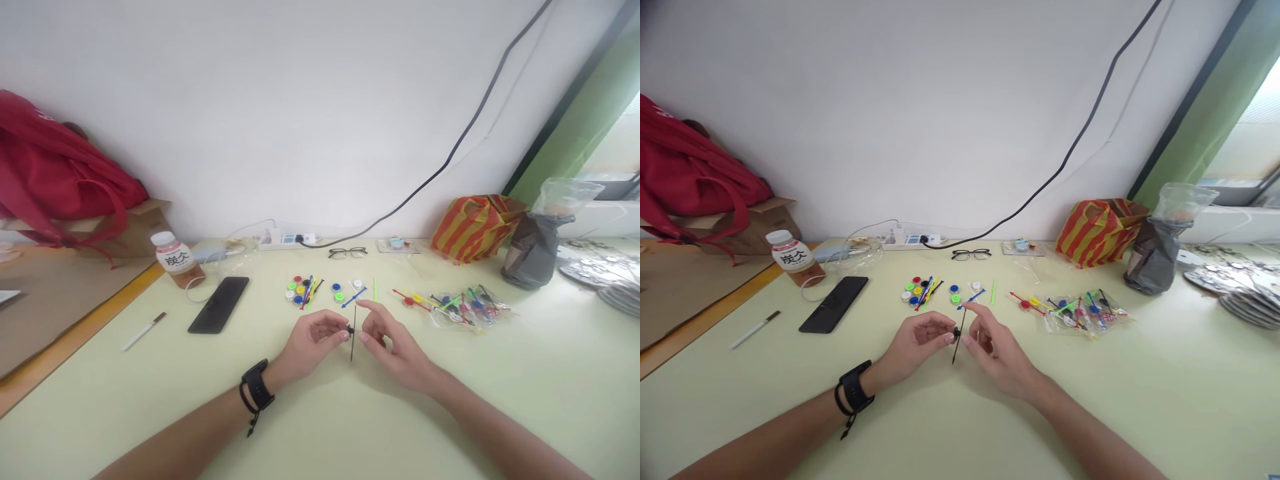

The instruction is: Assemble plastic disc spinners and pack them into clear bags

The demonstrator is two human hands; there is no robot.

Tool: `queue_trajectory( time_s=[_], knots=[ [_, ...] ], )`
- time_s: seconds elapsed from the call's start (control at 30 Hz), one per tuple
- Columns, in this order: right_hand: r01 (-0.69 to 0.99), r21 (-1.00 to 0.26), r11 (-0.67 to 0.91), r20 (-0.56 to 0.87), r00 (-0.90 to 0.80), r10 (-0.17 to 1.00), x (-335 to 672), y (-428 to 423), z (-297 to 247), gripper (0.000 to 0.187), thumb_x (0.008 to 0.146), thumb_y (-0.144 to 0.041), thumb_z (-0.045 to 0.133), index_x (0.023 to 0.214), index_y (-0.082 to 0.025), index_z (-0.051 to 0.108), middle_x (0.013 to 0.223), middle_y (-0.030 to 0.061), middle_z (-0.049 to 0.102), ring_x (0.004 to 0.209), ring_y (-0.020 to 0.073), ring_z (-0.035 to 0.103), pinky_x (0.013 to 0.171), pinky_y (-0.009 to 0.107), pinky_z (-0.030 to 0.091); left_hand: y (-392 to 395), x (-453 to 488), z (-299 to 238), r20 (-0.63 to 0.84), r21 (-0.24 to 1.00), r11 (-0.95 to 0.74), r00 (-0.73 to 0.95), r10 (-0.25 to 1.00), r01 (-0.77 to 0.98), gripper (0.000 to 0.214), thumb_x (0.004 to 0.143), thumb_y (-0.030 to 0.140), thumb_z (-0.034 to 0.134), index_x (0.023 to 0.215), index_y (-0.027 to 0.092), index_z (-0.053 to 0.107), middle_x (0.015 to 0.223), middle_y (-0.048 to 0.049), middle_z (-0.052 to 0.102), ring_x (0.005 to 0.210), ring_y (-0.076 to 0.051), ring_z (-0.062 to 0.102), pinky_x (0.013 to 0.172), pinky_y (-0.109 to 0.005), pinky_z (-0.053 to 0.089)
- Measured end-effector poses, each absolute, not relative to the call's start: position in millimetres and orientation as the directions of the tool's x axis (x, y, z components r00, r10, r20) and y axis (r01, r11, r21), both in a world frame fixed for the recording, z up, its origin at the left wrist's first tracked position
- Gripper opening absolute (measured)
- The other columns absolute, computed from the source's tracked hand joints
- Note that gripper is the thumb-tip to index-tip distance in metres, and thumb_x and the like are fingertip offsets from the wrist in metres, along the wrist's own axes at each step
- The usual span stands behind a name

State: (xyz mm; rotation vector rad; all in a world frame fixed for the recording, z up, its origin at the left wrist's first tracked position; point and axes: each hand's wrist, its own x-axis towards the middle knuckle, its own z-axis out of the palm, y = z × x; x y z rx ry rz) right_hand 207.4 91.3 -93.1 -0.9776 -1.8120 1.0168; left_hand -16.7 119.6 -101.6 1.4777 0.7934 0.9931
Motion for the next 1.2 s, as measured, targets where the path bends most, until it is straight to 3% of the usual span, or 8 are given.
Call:
queue_trajectory(
  time_s=[0.07, 0.17, 0.27, 0.67, 0.97, 1.07, 1.13, 1.2],
  knots=[
    [0.232, -0.895, 0.382, 0.288, -0.354, 0.89, 206.4, 89.7, -94.5, 0.049, 0.102, -0.046, 0.053, 0.146, -0.026, 0.043, 0.097, 0.002, 0.059, 0.069, 0.0142, 0.05, 0.066, 0.029, 0.044, 119.6, -16.7, -101.1, 0.147, 0.989, -0.141, 0.411, 0.9, -0.045, 0.024, 0.086, 0.032, 0.081, 0.103, 0.016, 0.074, 0.099, -0.0082, 0.076, 0.091, -0.019, 0.072, 0.091, -0.034, 0.06],
    [0.283, -0.929, 0.237, 0.128, -0.355, 0.926, 207.6, 91.3, -91.9, 0.05, 0.105, -0.056, 0.039, 0.086, -0.019, 0.066, 0.072, 0.001, 0.056, 0.061, 0.0139, 0.048, 0.063, 0.03, 0.041, 119.0, -16.4, -100.9, 0.141, 0.99, -0.134, 0.402, 0.905, -0.045, 0.025, 0.086, 0.033, 0.081, 0.103, 0.016, 0.074, 0.099, -0.0085, 0.076, 0.092, -0.02, 0.073, 0.091, -0.035, 0.061],
    [0.313, -0.945, 0.093, -0.016, -0.329, 0.944, 209.6, 94.9, -85.4, 0.07, 0.105, -0.063, 0.031, 0.05, -0.021, 0.042, 0.049, -0.0025, 0.036, 0.051, 0.0129, 0.039, 0.057, 0.03, 0.035, 119.1, -16.0, -101.7, 0.143, 0.99, -0.135, 0.397, 0.907, -0.048, 0.025, 0.085, 0.033, 0.081, 0.103, 0.016, 0.075, 0.098, -0.0083, 0.076, 0.093, -0.02, 0.073, 0.09, -0.035, 0.062],
    [0.172, -0.956, 0.237, 0.154, -0.392, 0.907, 201.8, 90.7, -87.9, 0.024, 0.096, -0.044, 0.064, 0.109, -0.025, 0.059, 0.102, 0.0048, 0.068, 0.085, 0.0186, 0.064, 0.077, 0.034, 0.052, 118.7, -16.3, -101.3, 0.157, 0.987, -0.157, 0.427, 0.891, -0.035, 0.023, 0.088, 0.032, 0.079, 0.103, 0.016, 0.074, 0.103, -0.0099, 0.077, 0.098, -0.022, 0.073, 0.092, -0.035, 0.06],
    [0.035, -0.996, 0.084, 0.066, -0.348, 0.935, 202.6, 91.8, -93.2, 0.072, 0.092, -0.046, 0.07, 0.152, -0.032, 0.033, 0.104, 0.0015, 0.064, 0.071, 0.0136, 0.057, 0.069, 0.031, 0.049, 119.6, -17.3, -103.1, 0.178, 0.983, -0.185, 0.363, 0.915, -0.015, 0.024, 0.087, 0.033, 0.08, 0.104, 0.017, 0.074, 0.105, -0.0093, 0.077, 0.098, -0.022, 0.073, 0.092, -0.034, 0.06],
    [0.045, -0.999, 0.013, -0.005, -0.374, 0.927, 204.2, 93.7, -91.6, 0.03, 0.091, -0.051, 0.068, 0.098, -0.021, 0.067, 0.078, -0.0014, 0.058, 0.06, 0.0113, 0.045, 0.059, 0.027, 0.04, 120.6, -17.0, -103.4, 0.184, 0.981, -0.192, 0.339, 0.923, -0.01, 0.025, 0.086, 0.033, 0.081, 0.103, 0.017, 0.074, 0.102, -0.0089, 0.077, 0.097, -0.022, 0.073, 0.092, -0.034, 0.06],
    [0.051, -0.999, 0.017, -0.004, -0.384, 0.923, 207.1, 95.4, -89.7, 0.051, 0.093, -0.052, 0.064, 0.056, -0.019, 0.05, 0.056, -0.0043, 0.039, 0.054, 0.0106, 0.033, 0.054, 0.028, 0.03, 120.9, -16.7, -103.5, 0.184, 0.982, -0.19, 0.331, 0.926, -0.015, 0.025, 0.085, 0.033, 0.082, 0.103, 0.017, 0.074, 0.101, -0.0086, 0.077, 0.095, -0.021, 0.073, 0.091, -0.034, 0.06],
    [-0.005, -0.999, 0.036, 0.035, -0.365, 0.93, 209.8, 96.6, -87.7, 0.06, 0.094, -0.054, 0.062, 0.05, -0.021, 0.037, 0.053, -0.0049, 0.03, 0.053, 0.011, 0.028, 0.053, 0.029, 0.026, 120.9, -16.4, -103.8, 0.179, 0.983, -0.183, 0.333, 0.926, -0.021, 0.025, 0.085, 0.033, 0.082, 0.103, 0.017, 0.074, 0.1, -0.0084, 0.077, 0.095, -0.021, 0.073, 0.09, -0.034, 0.061]
  ],
)
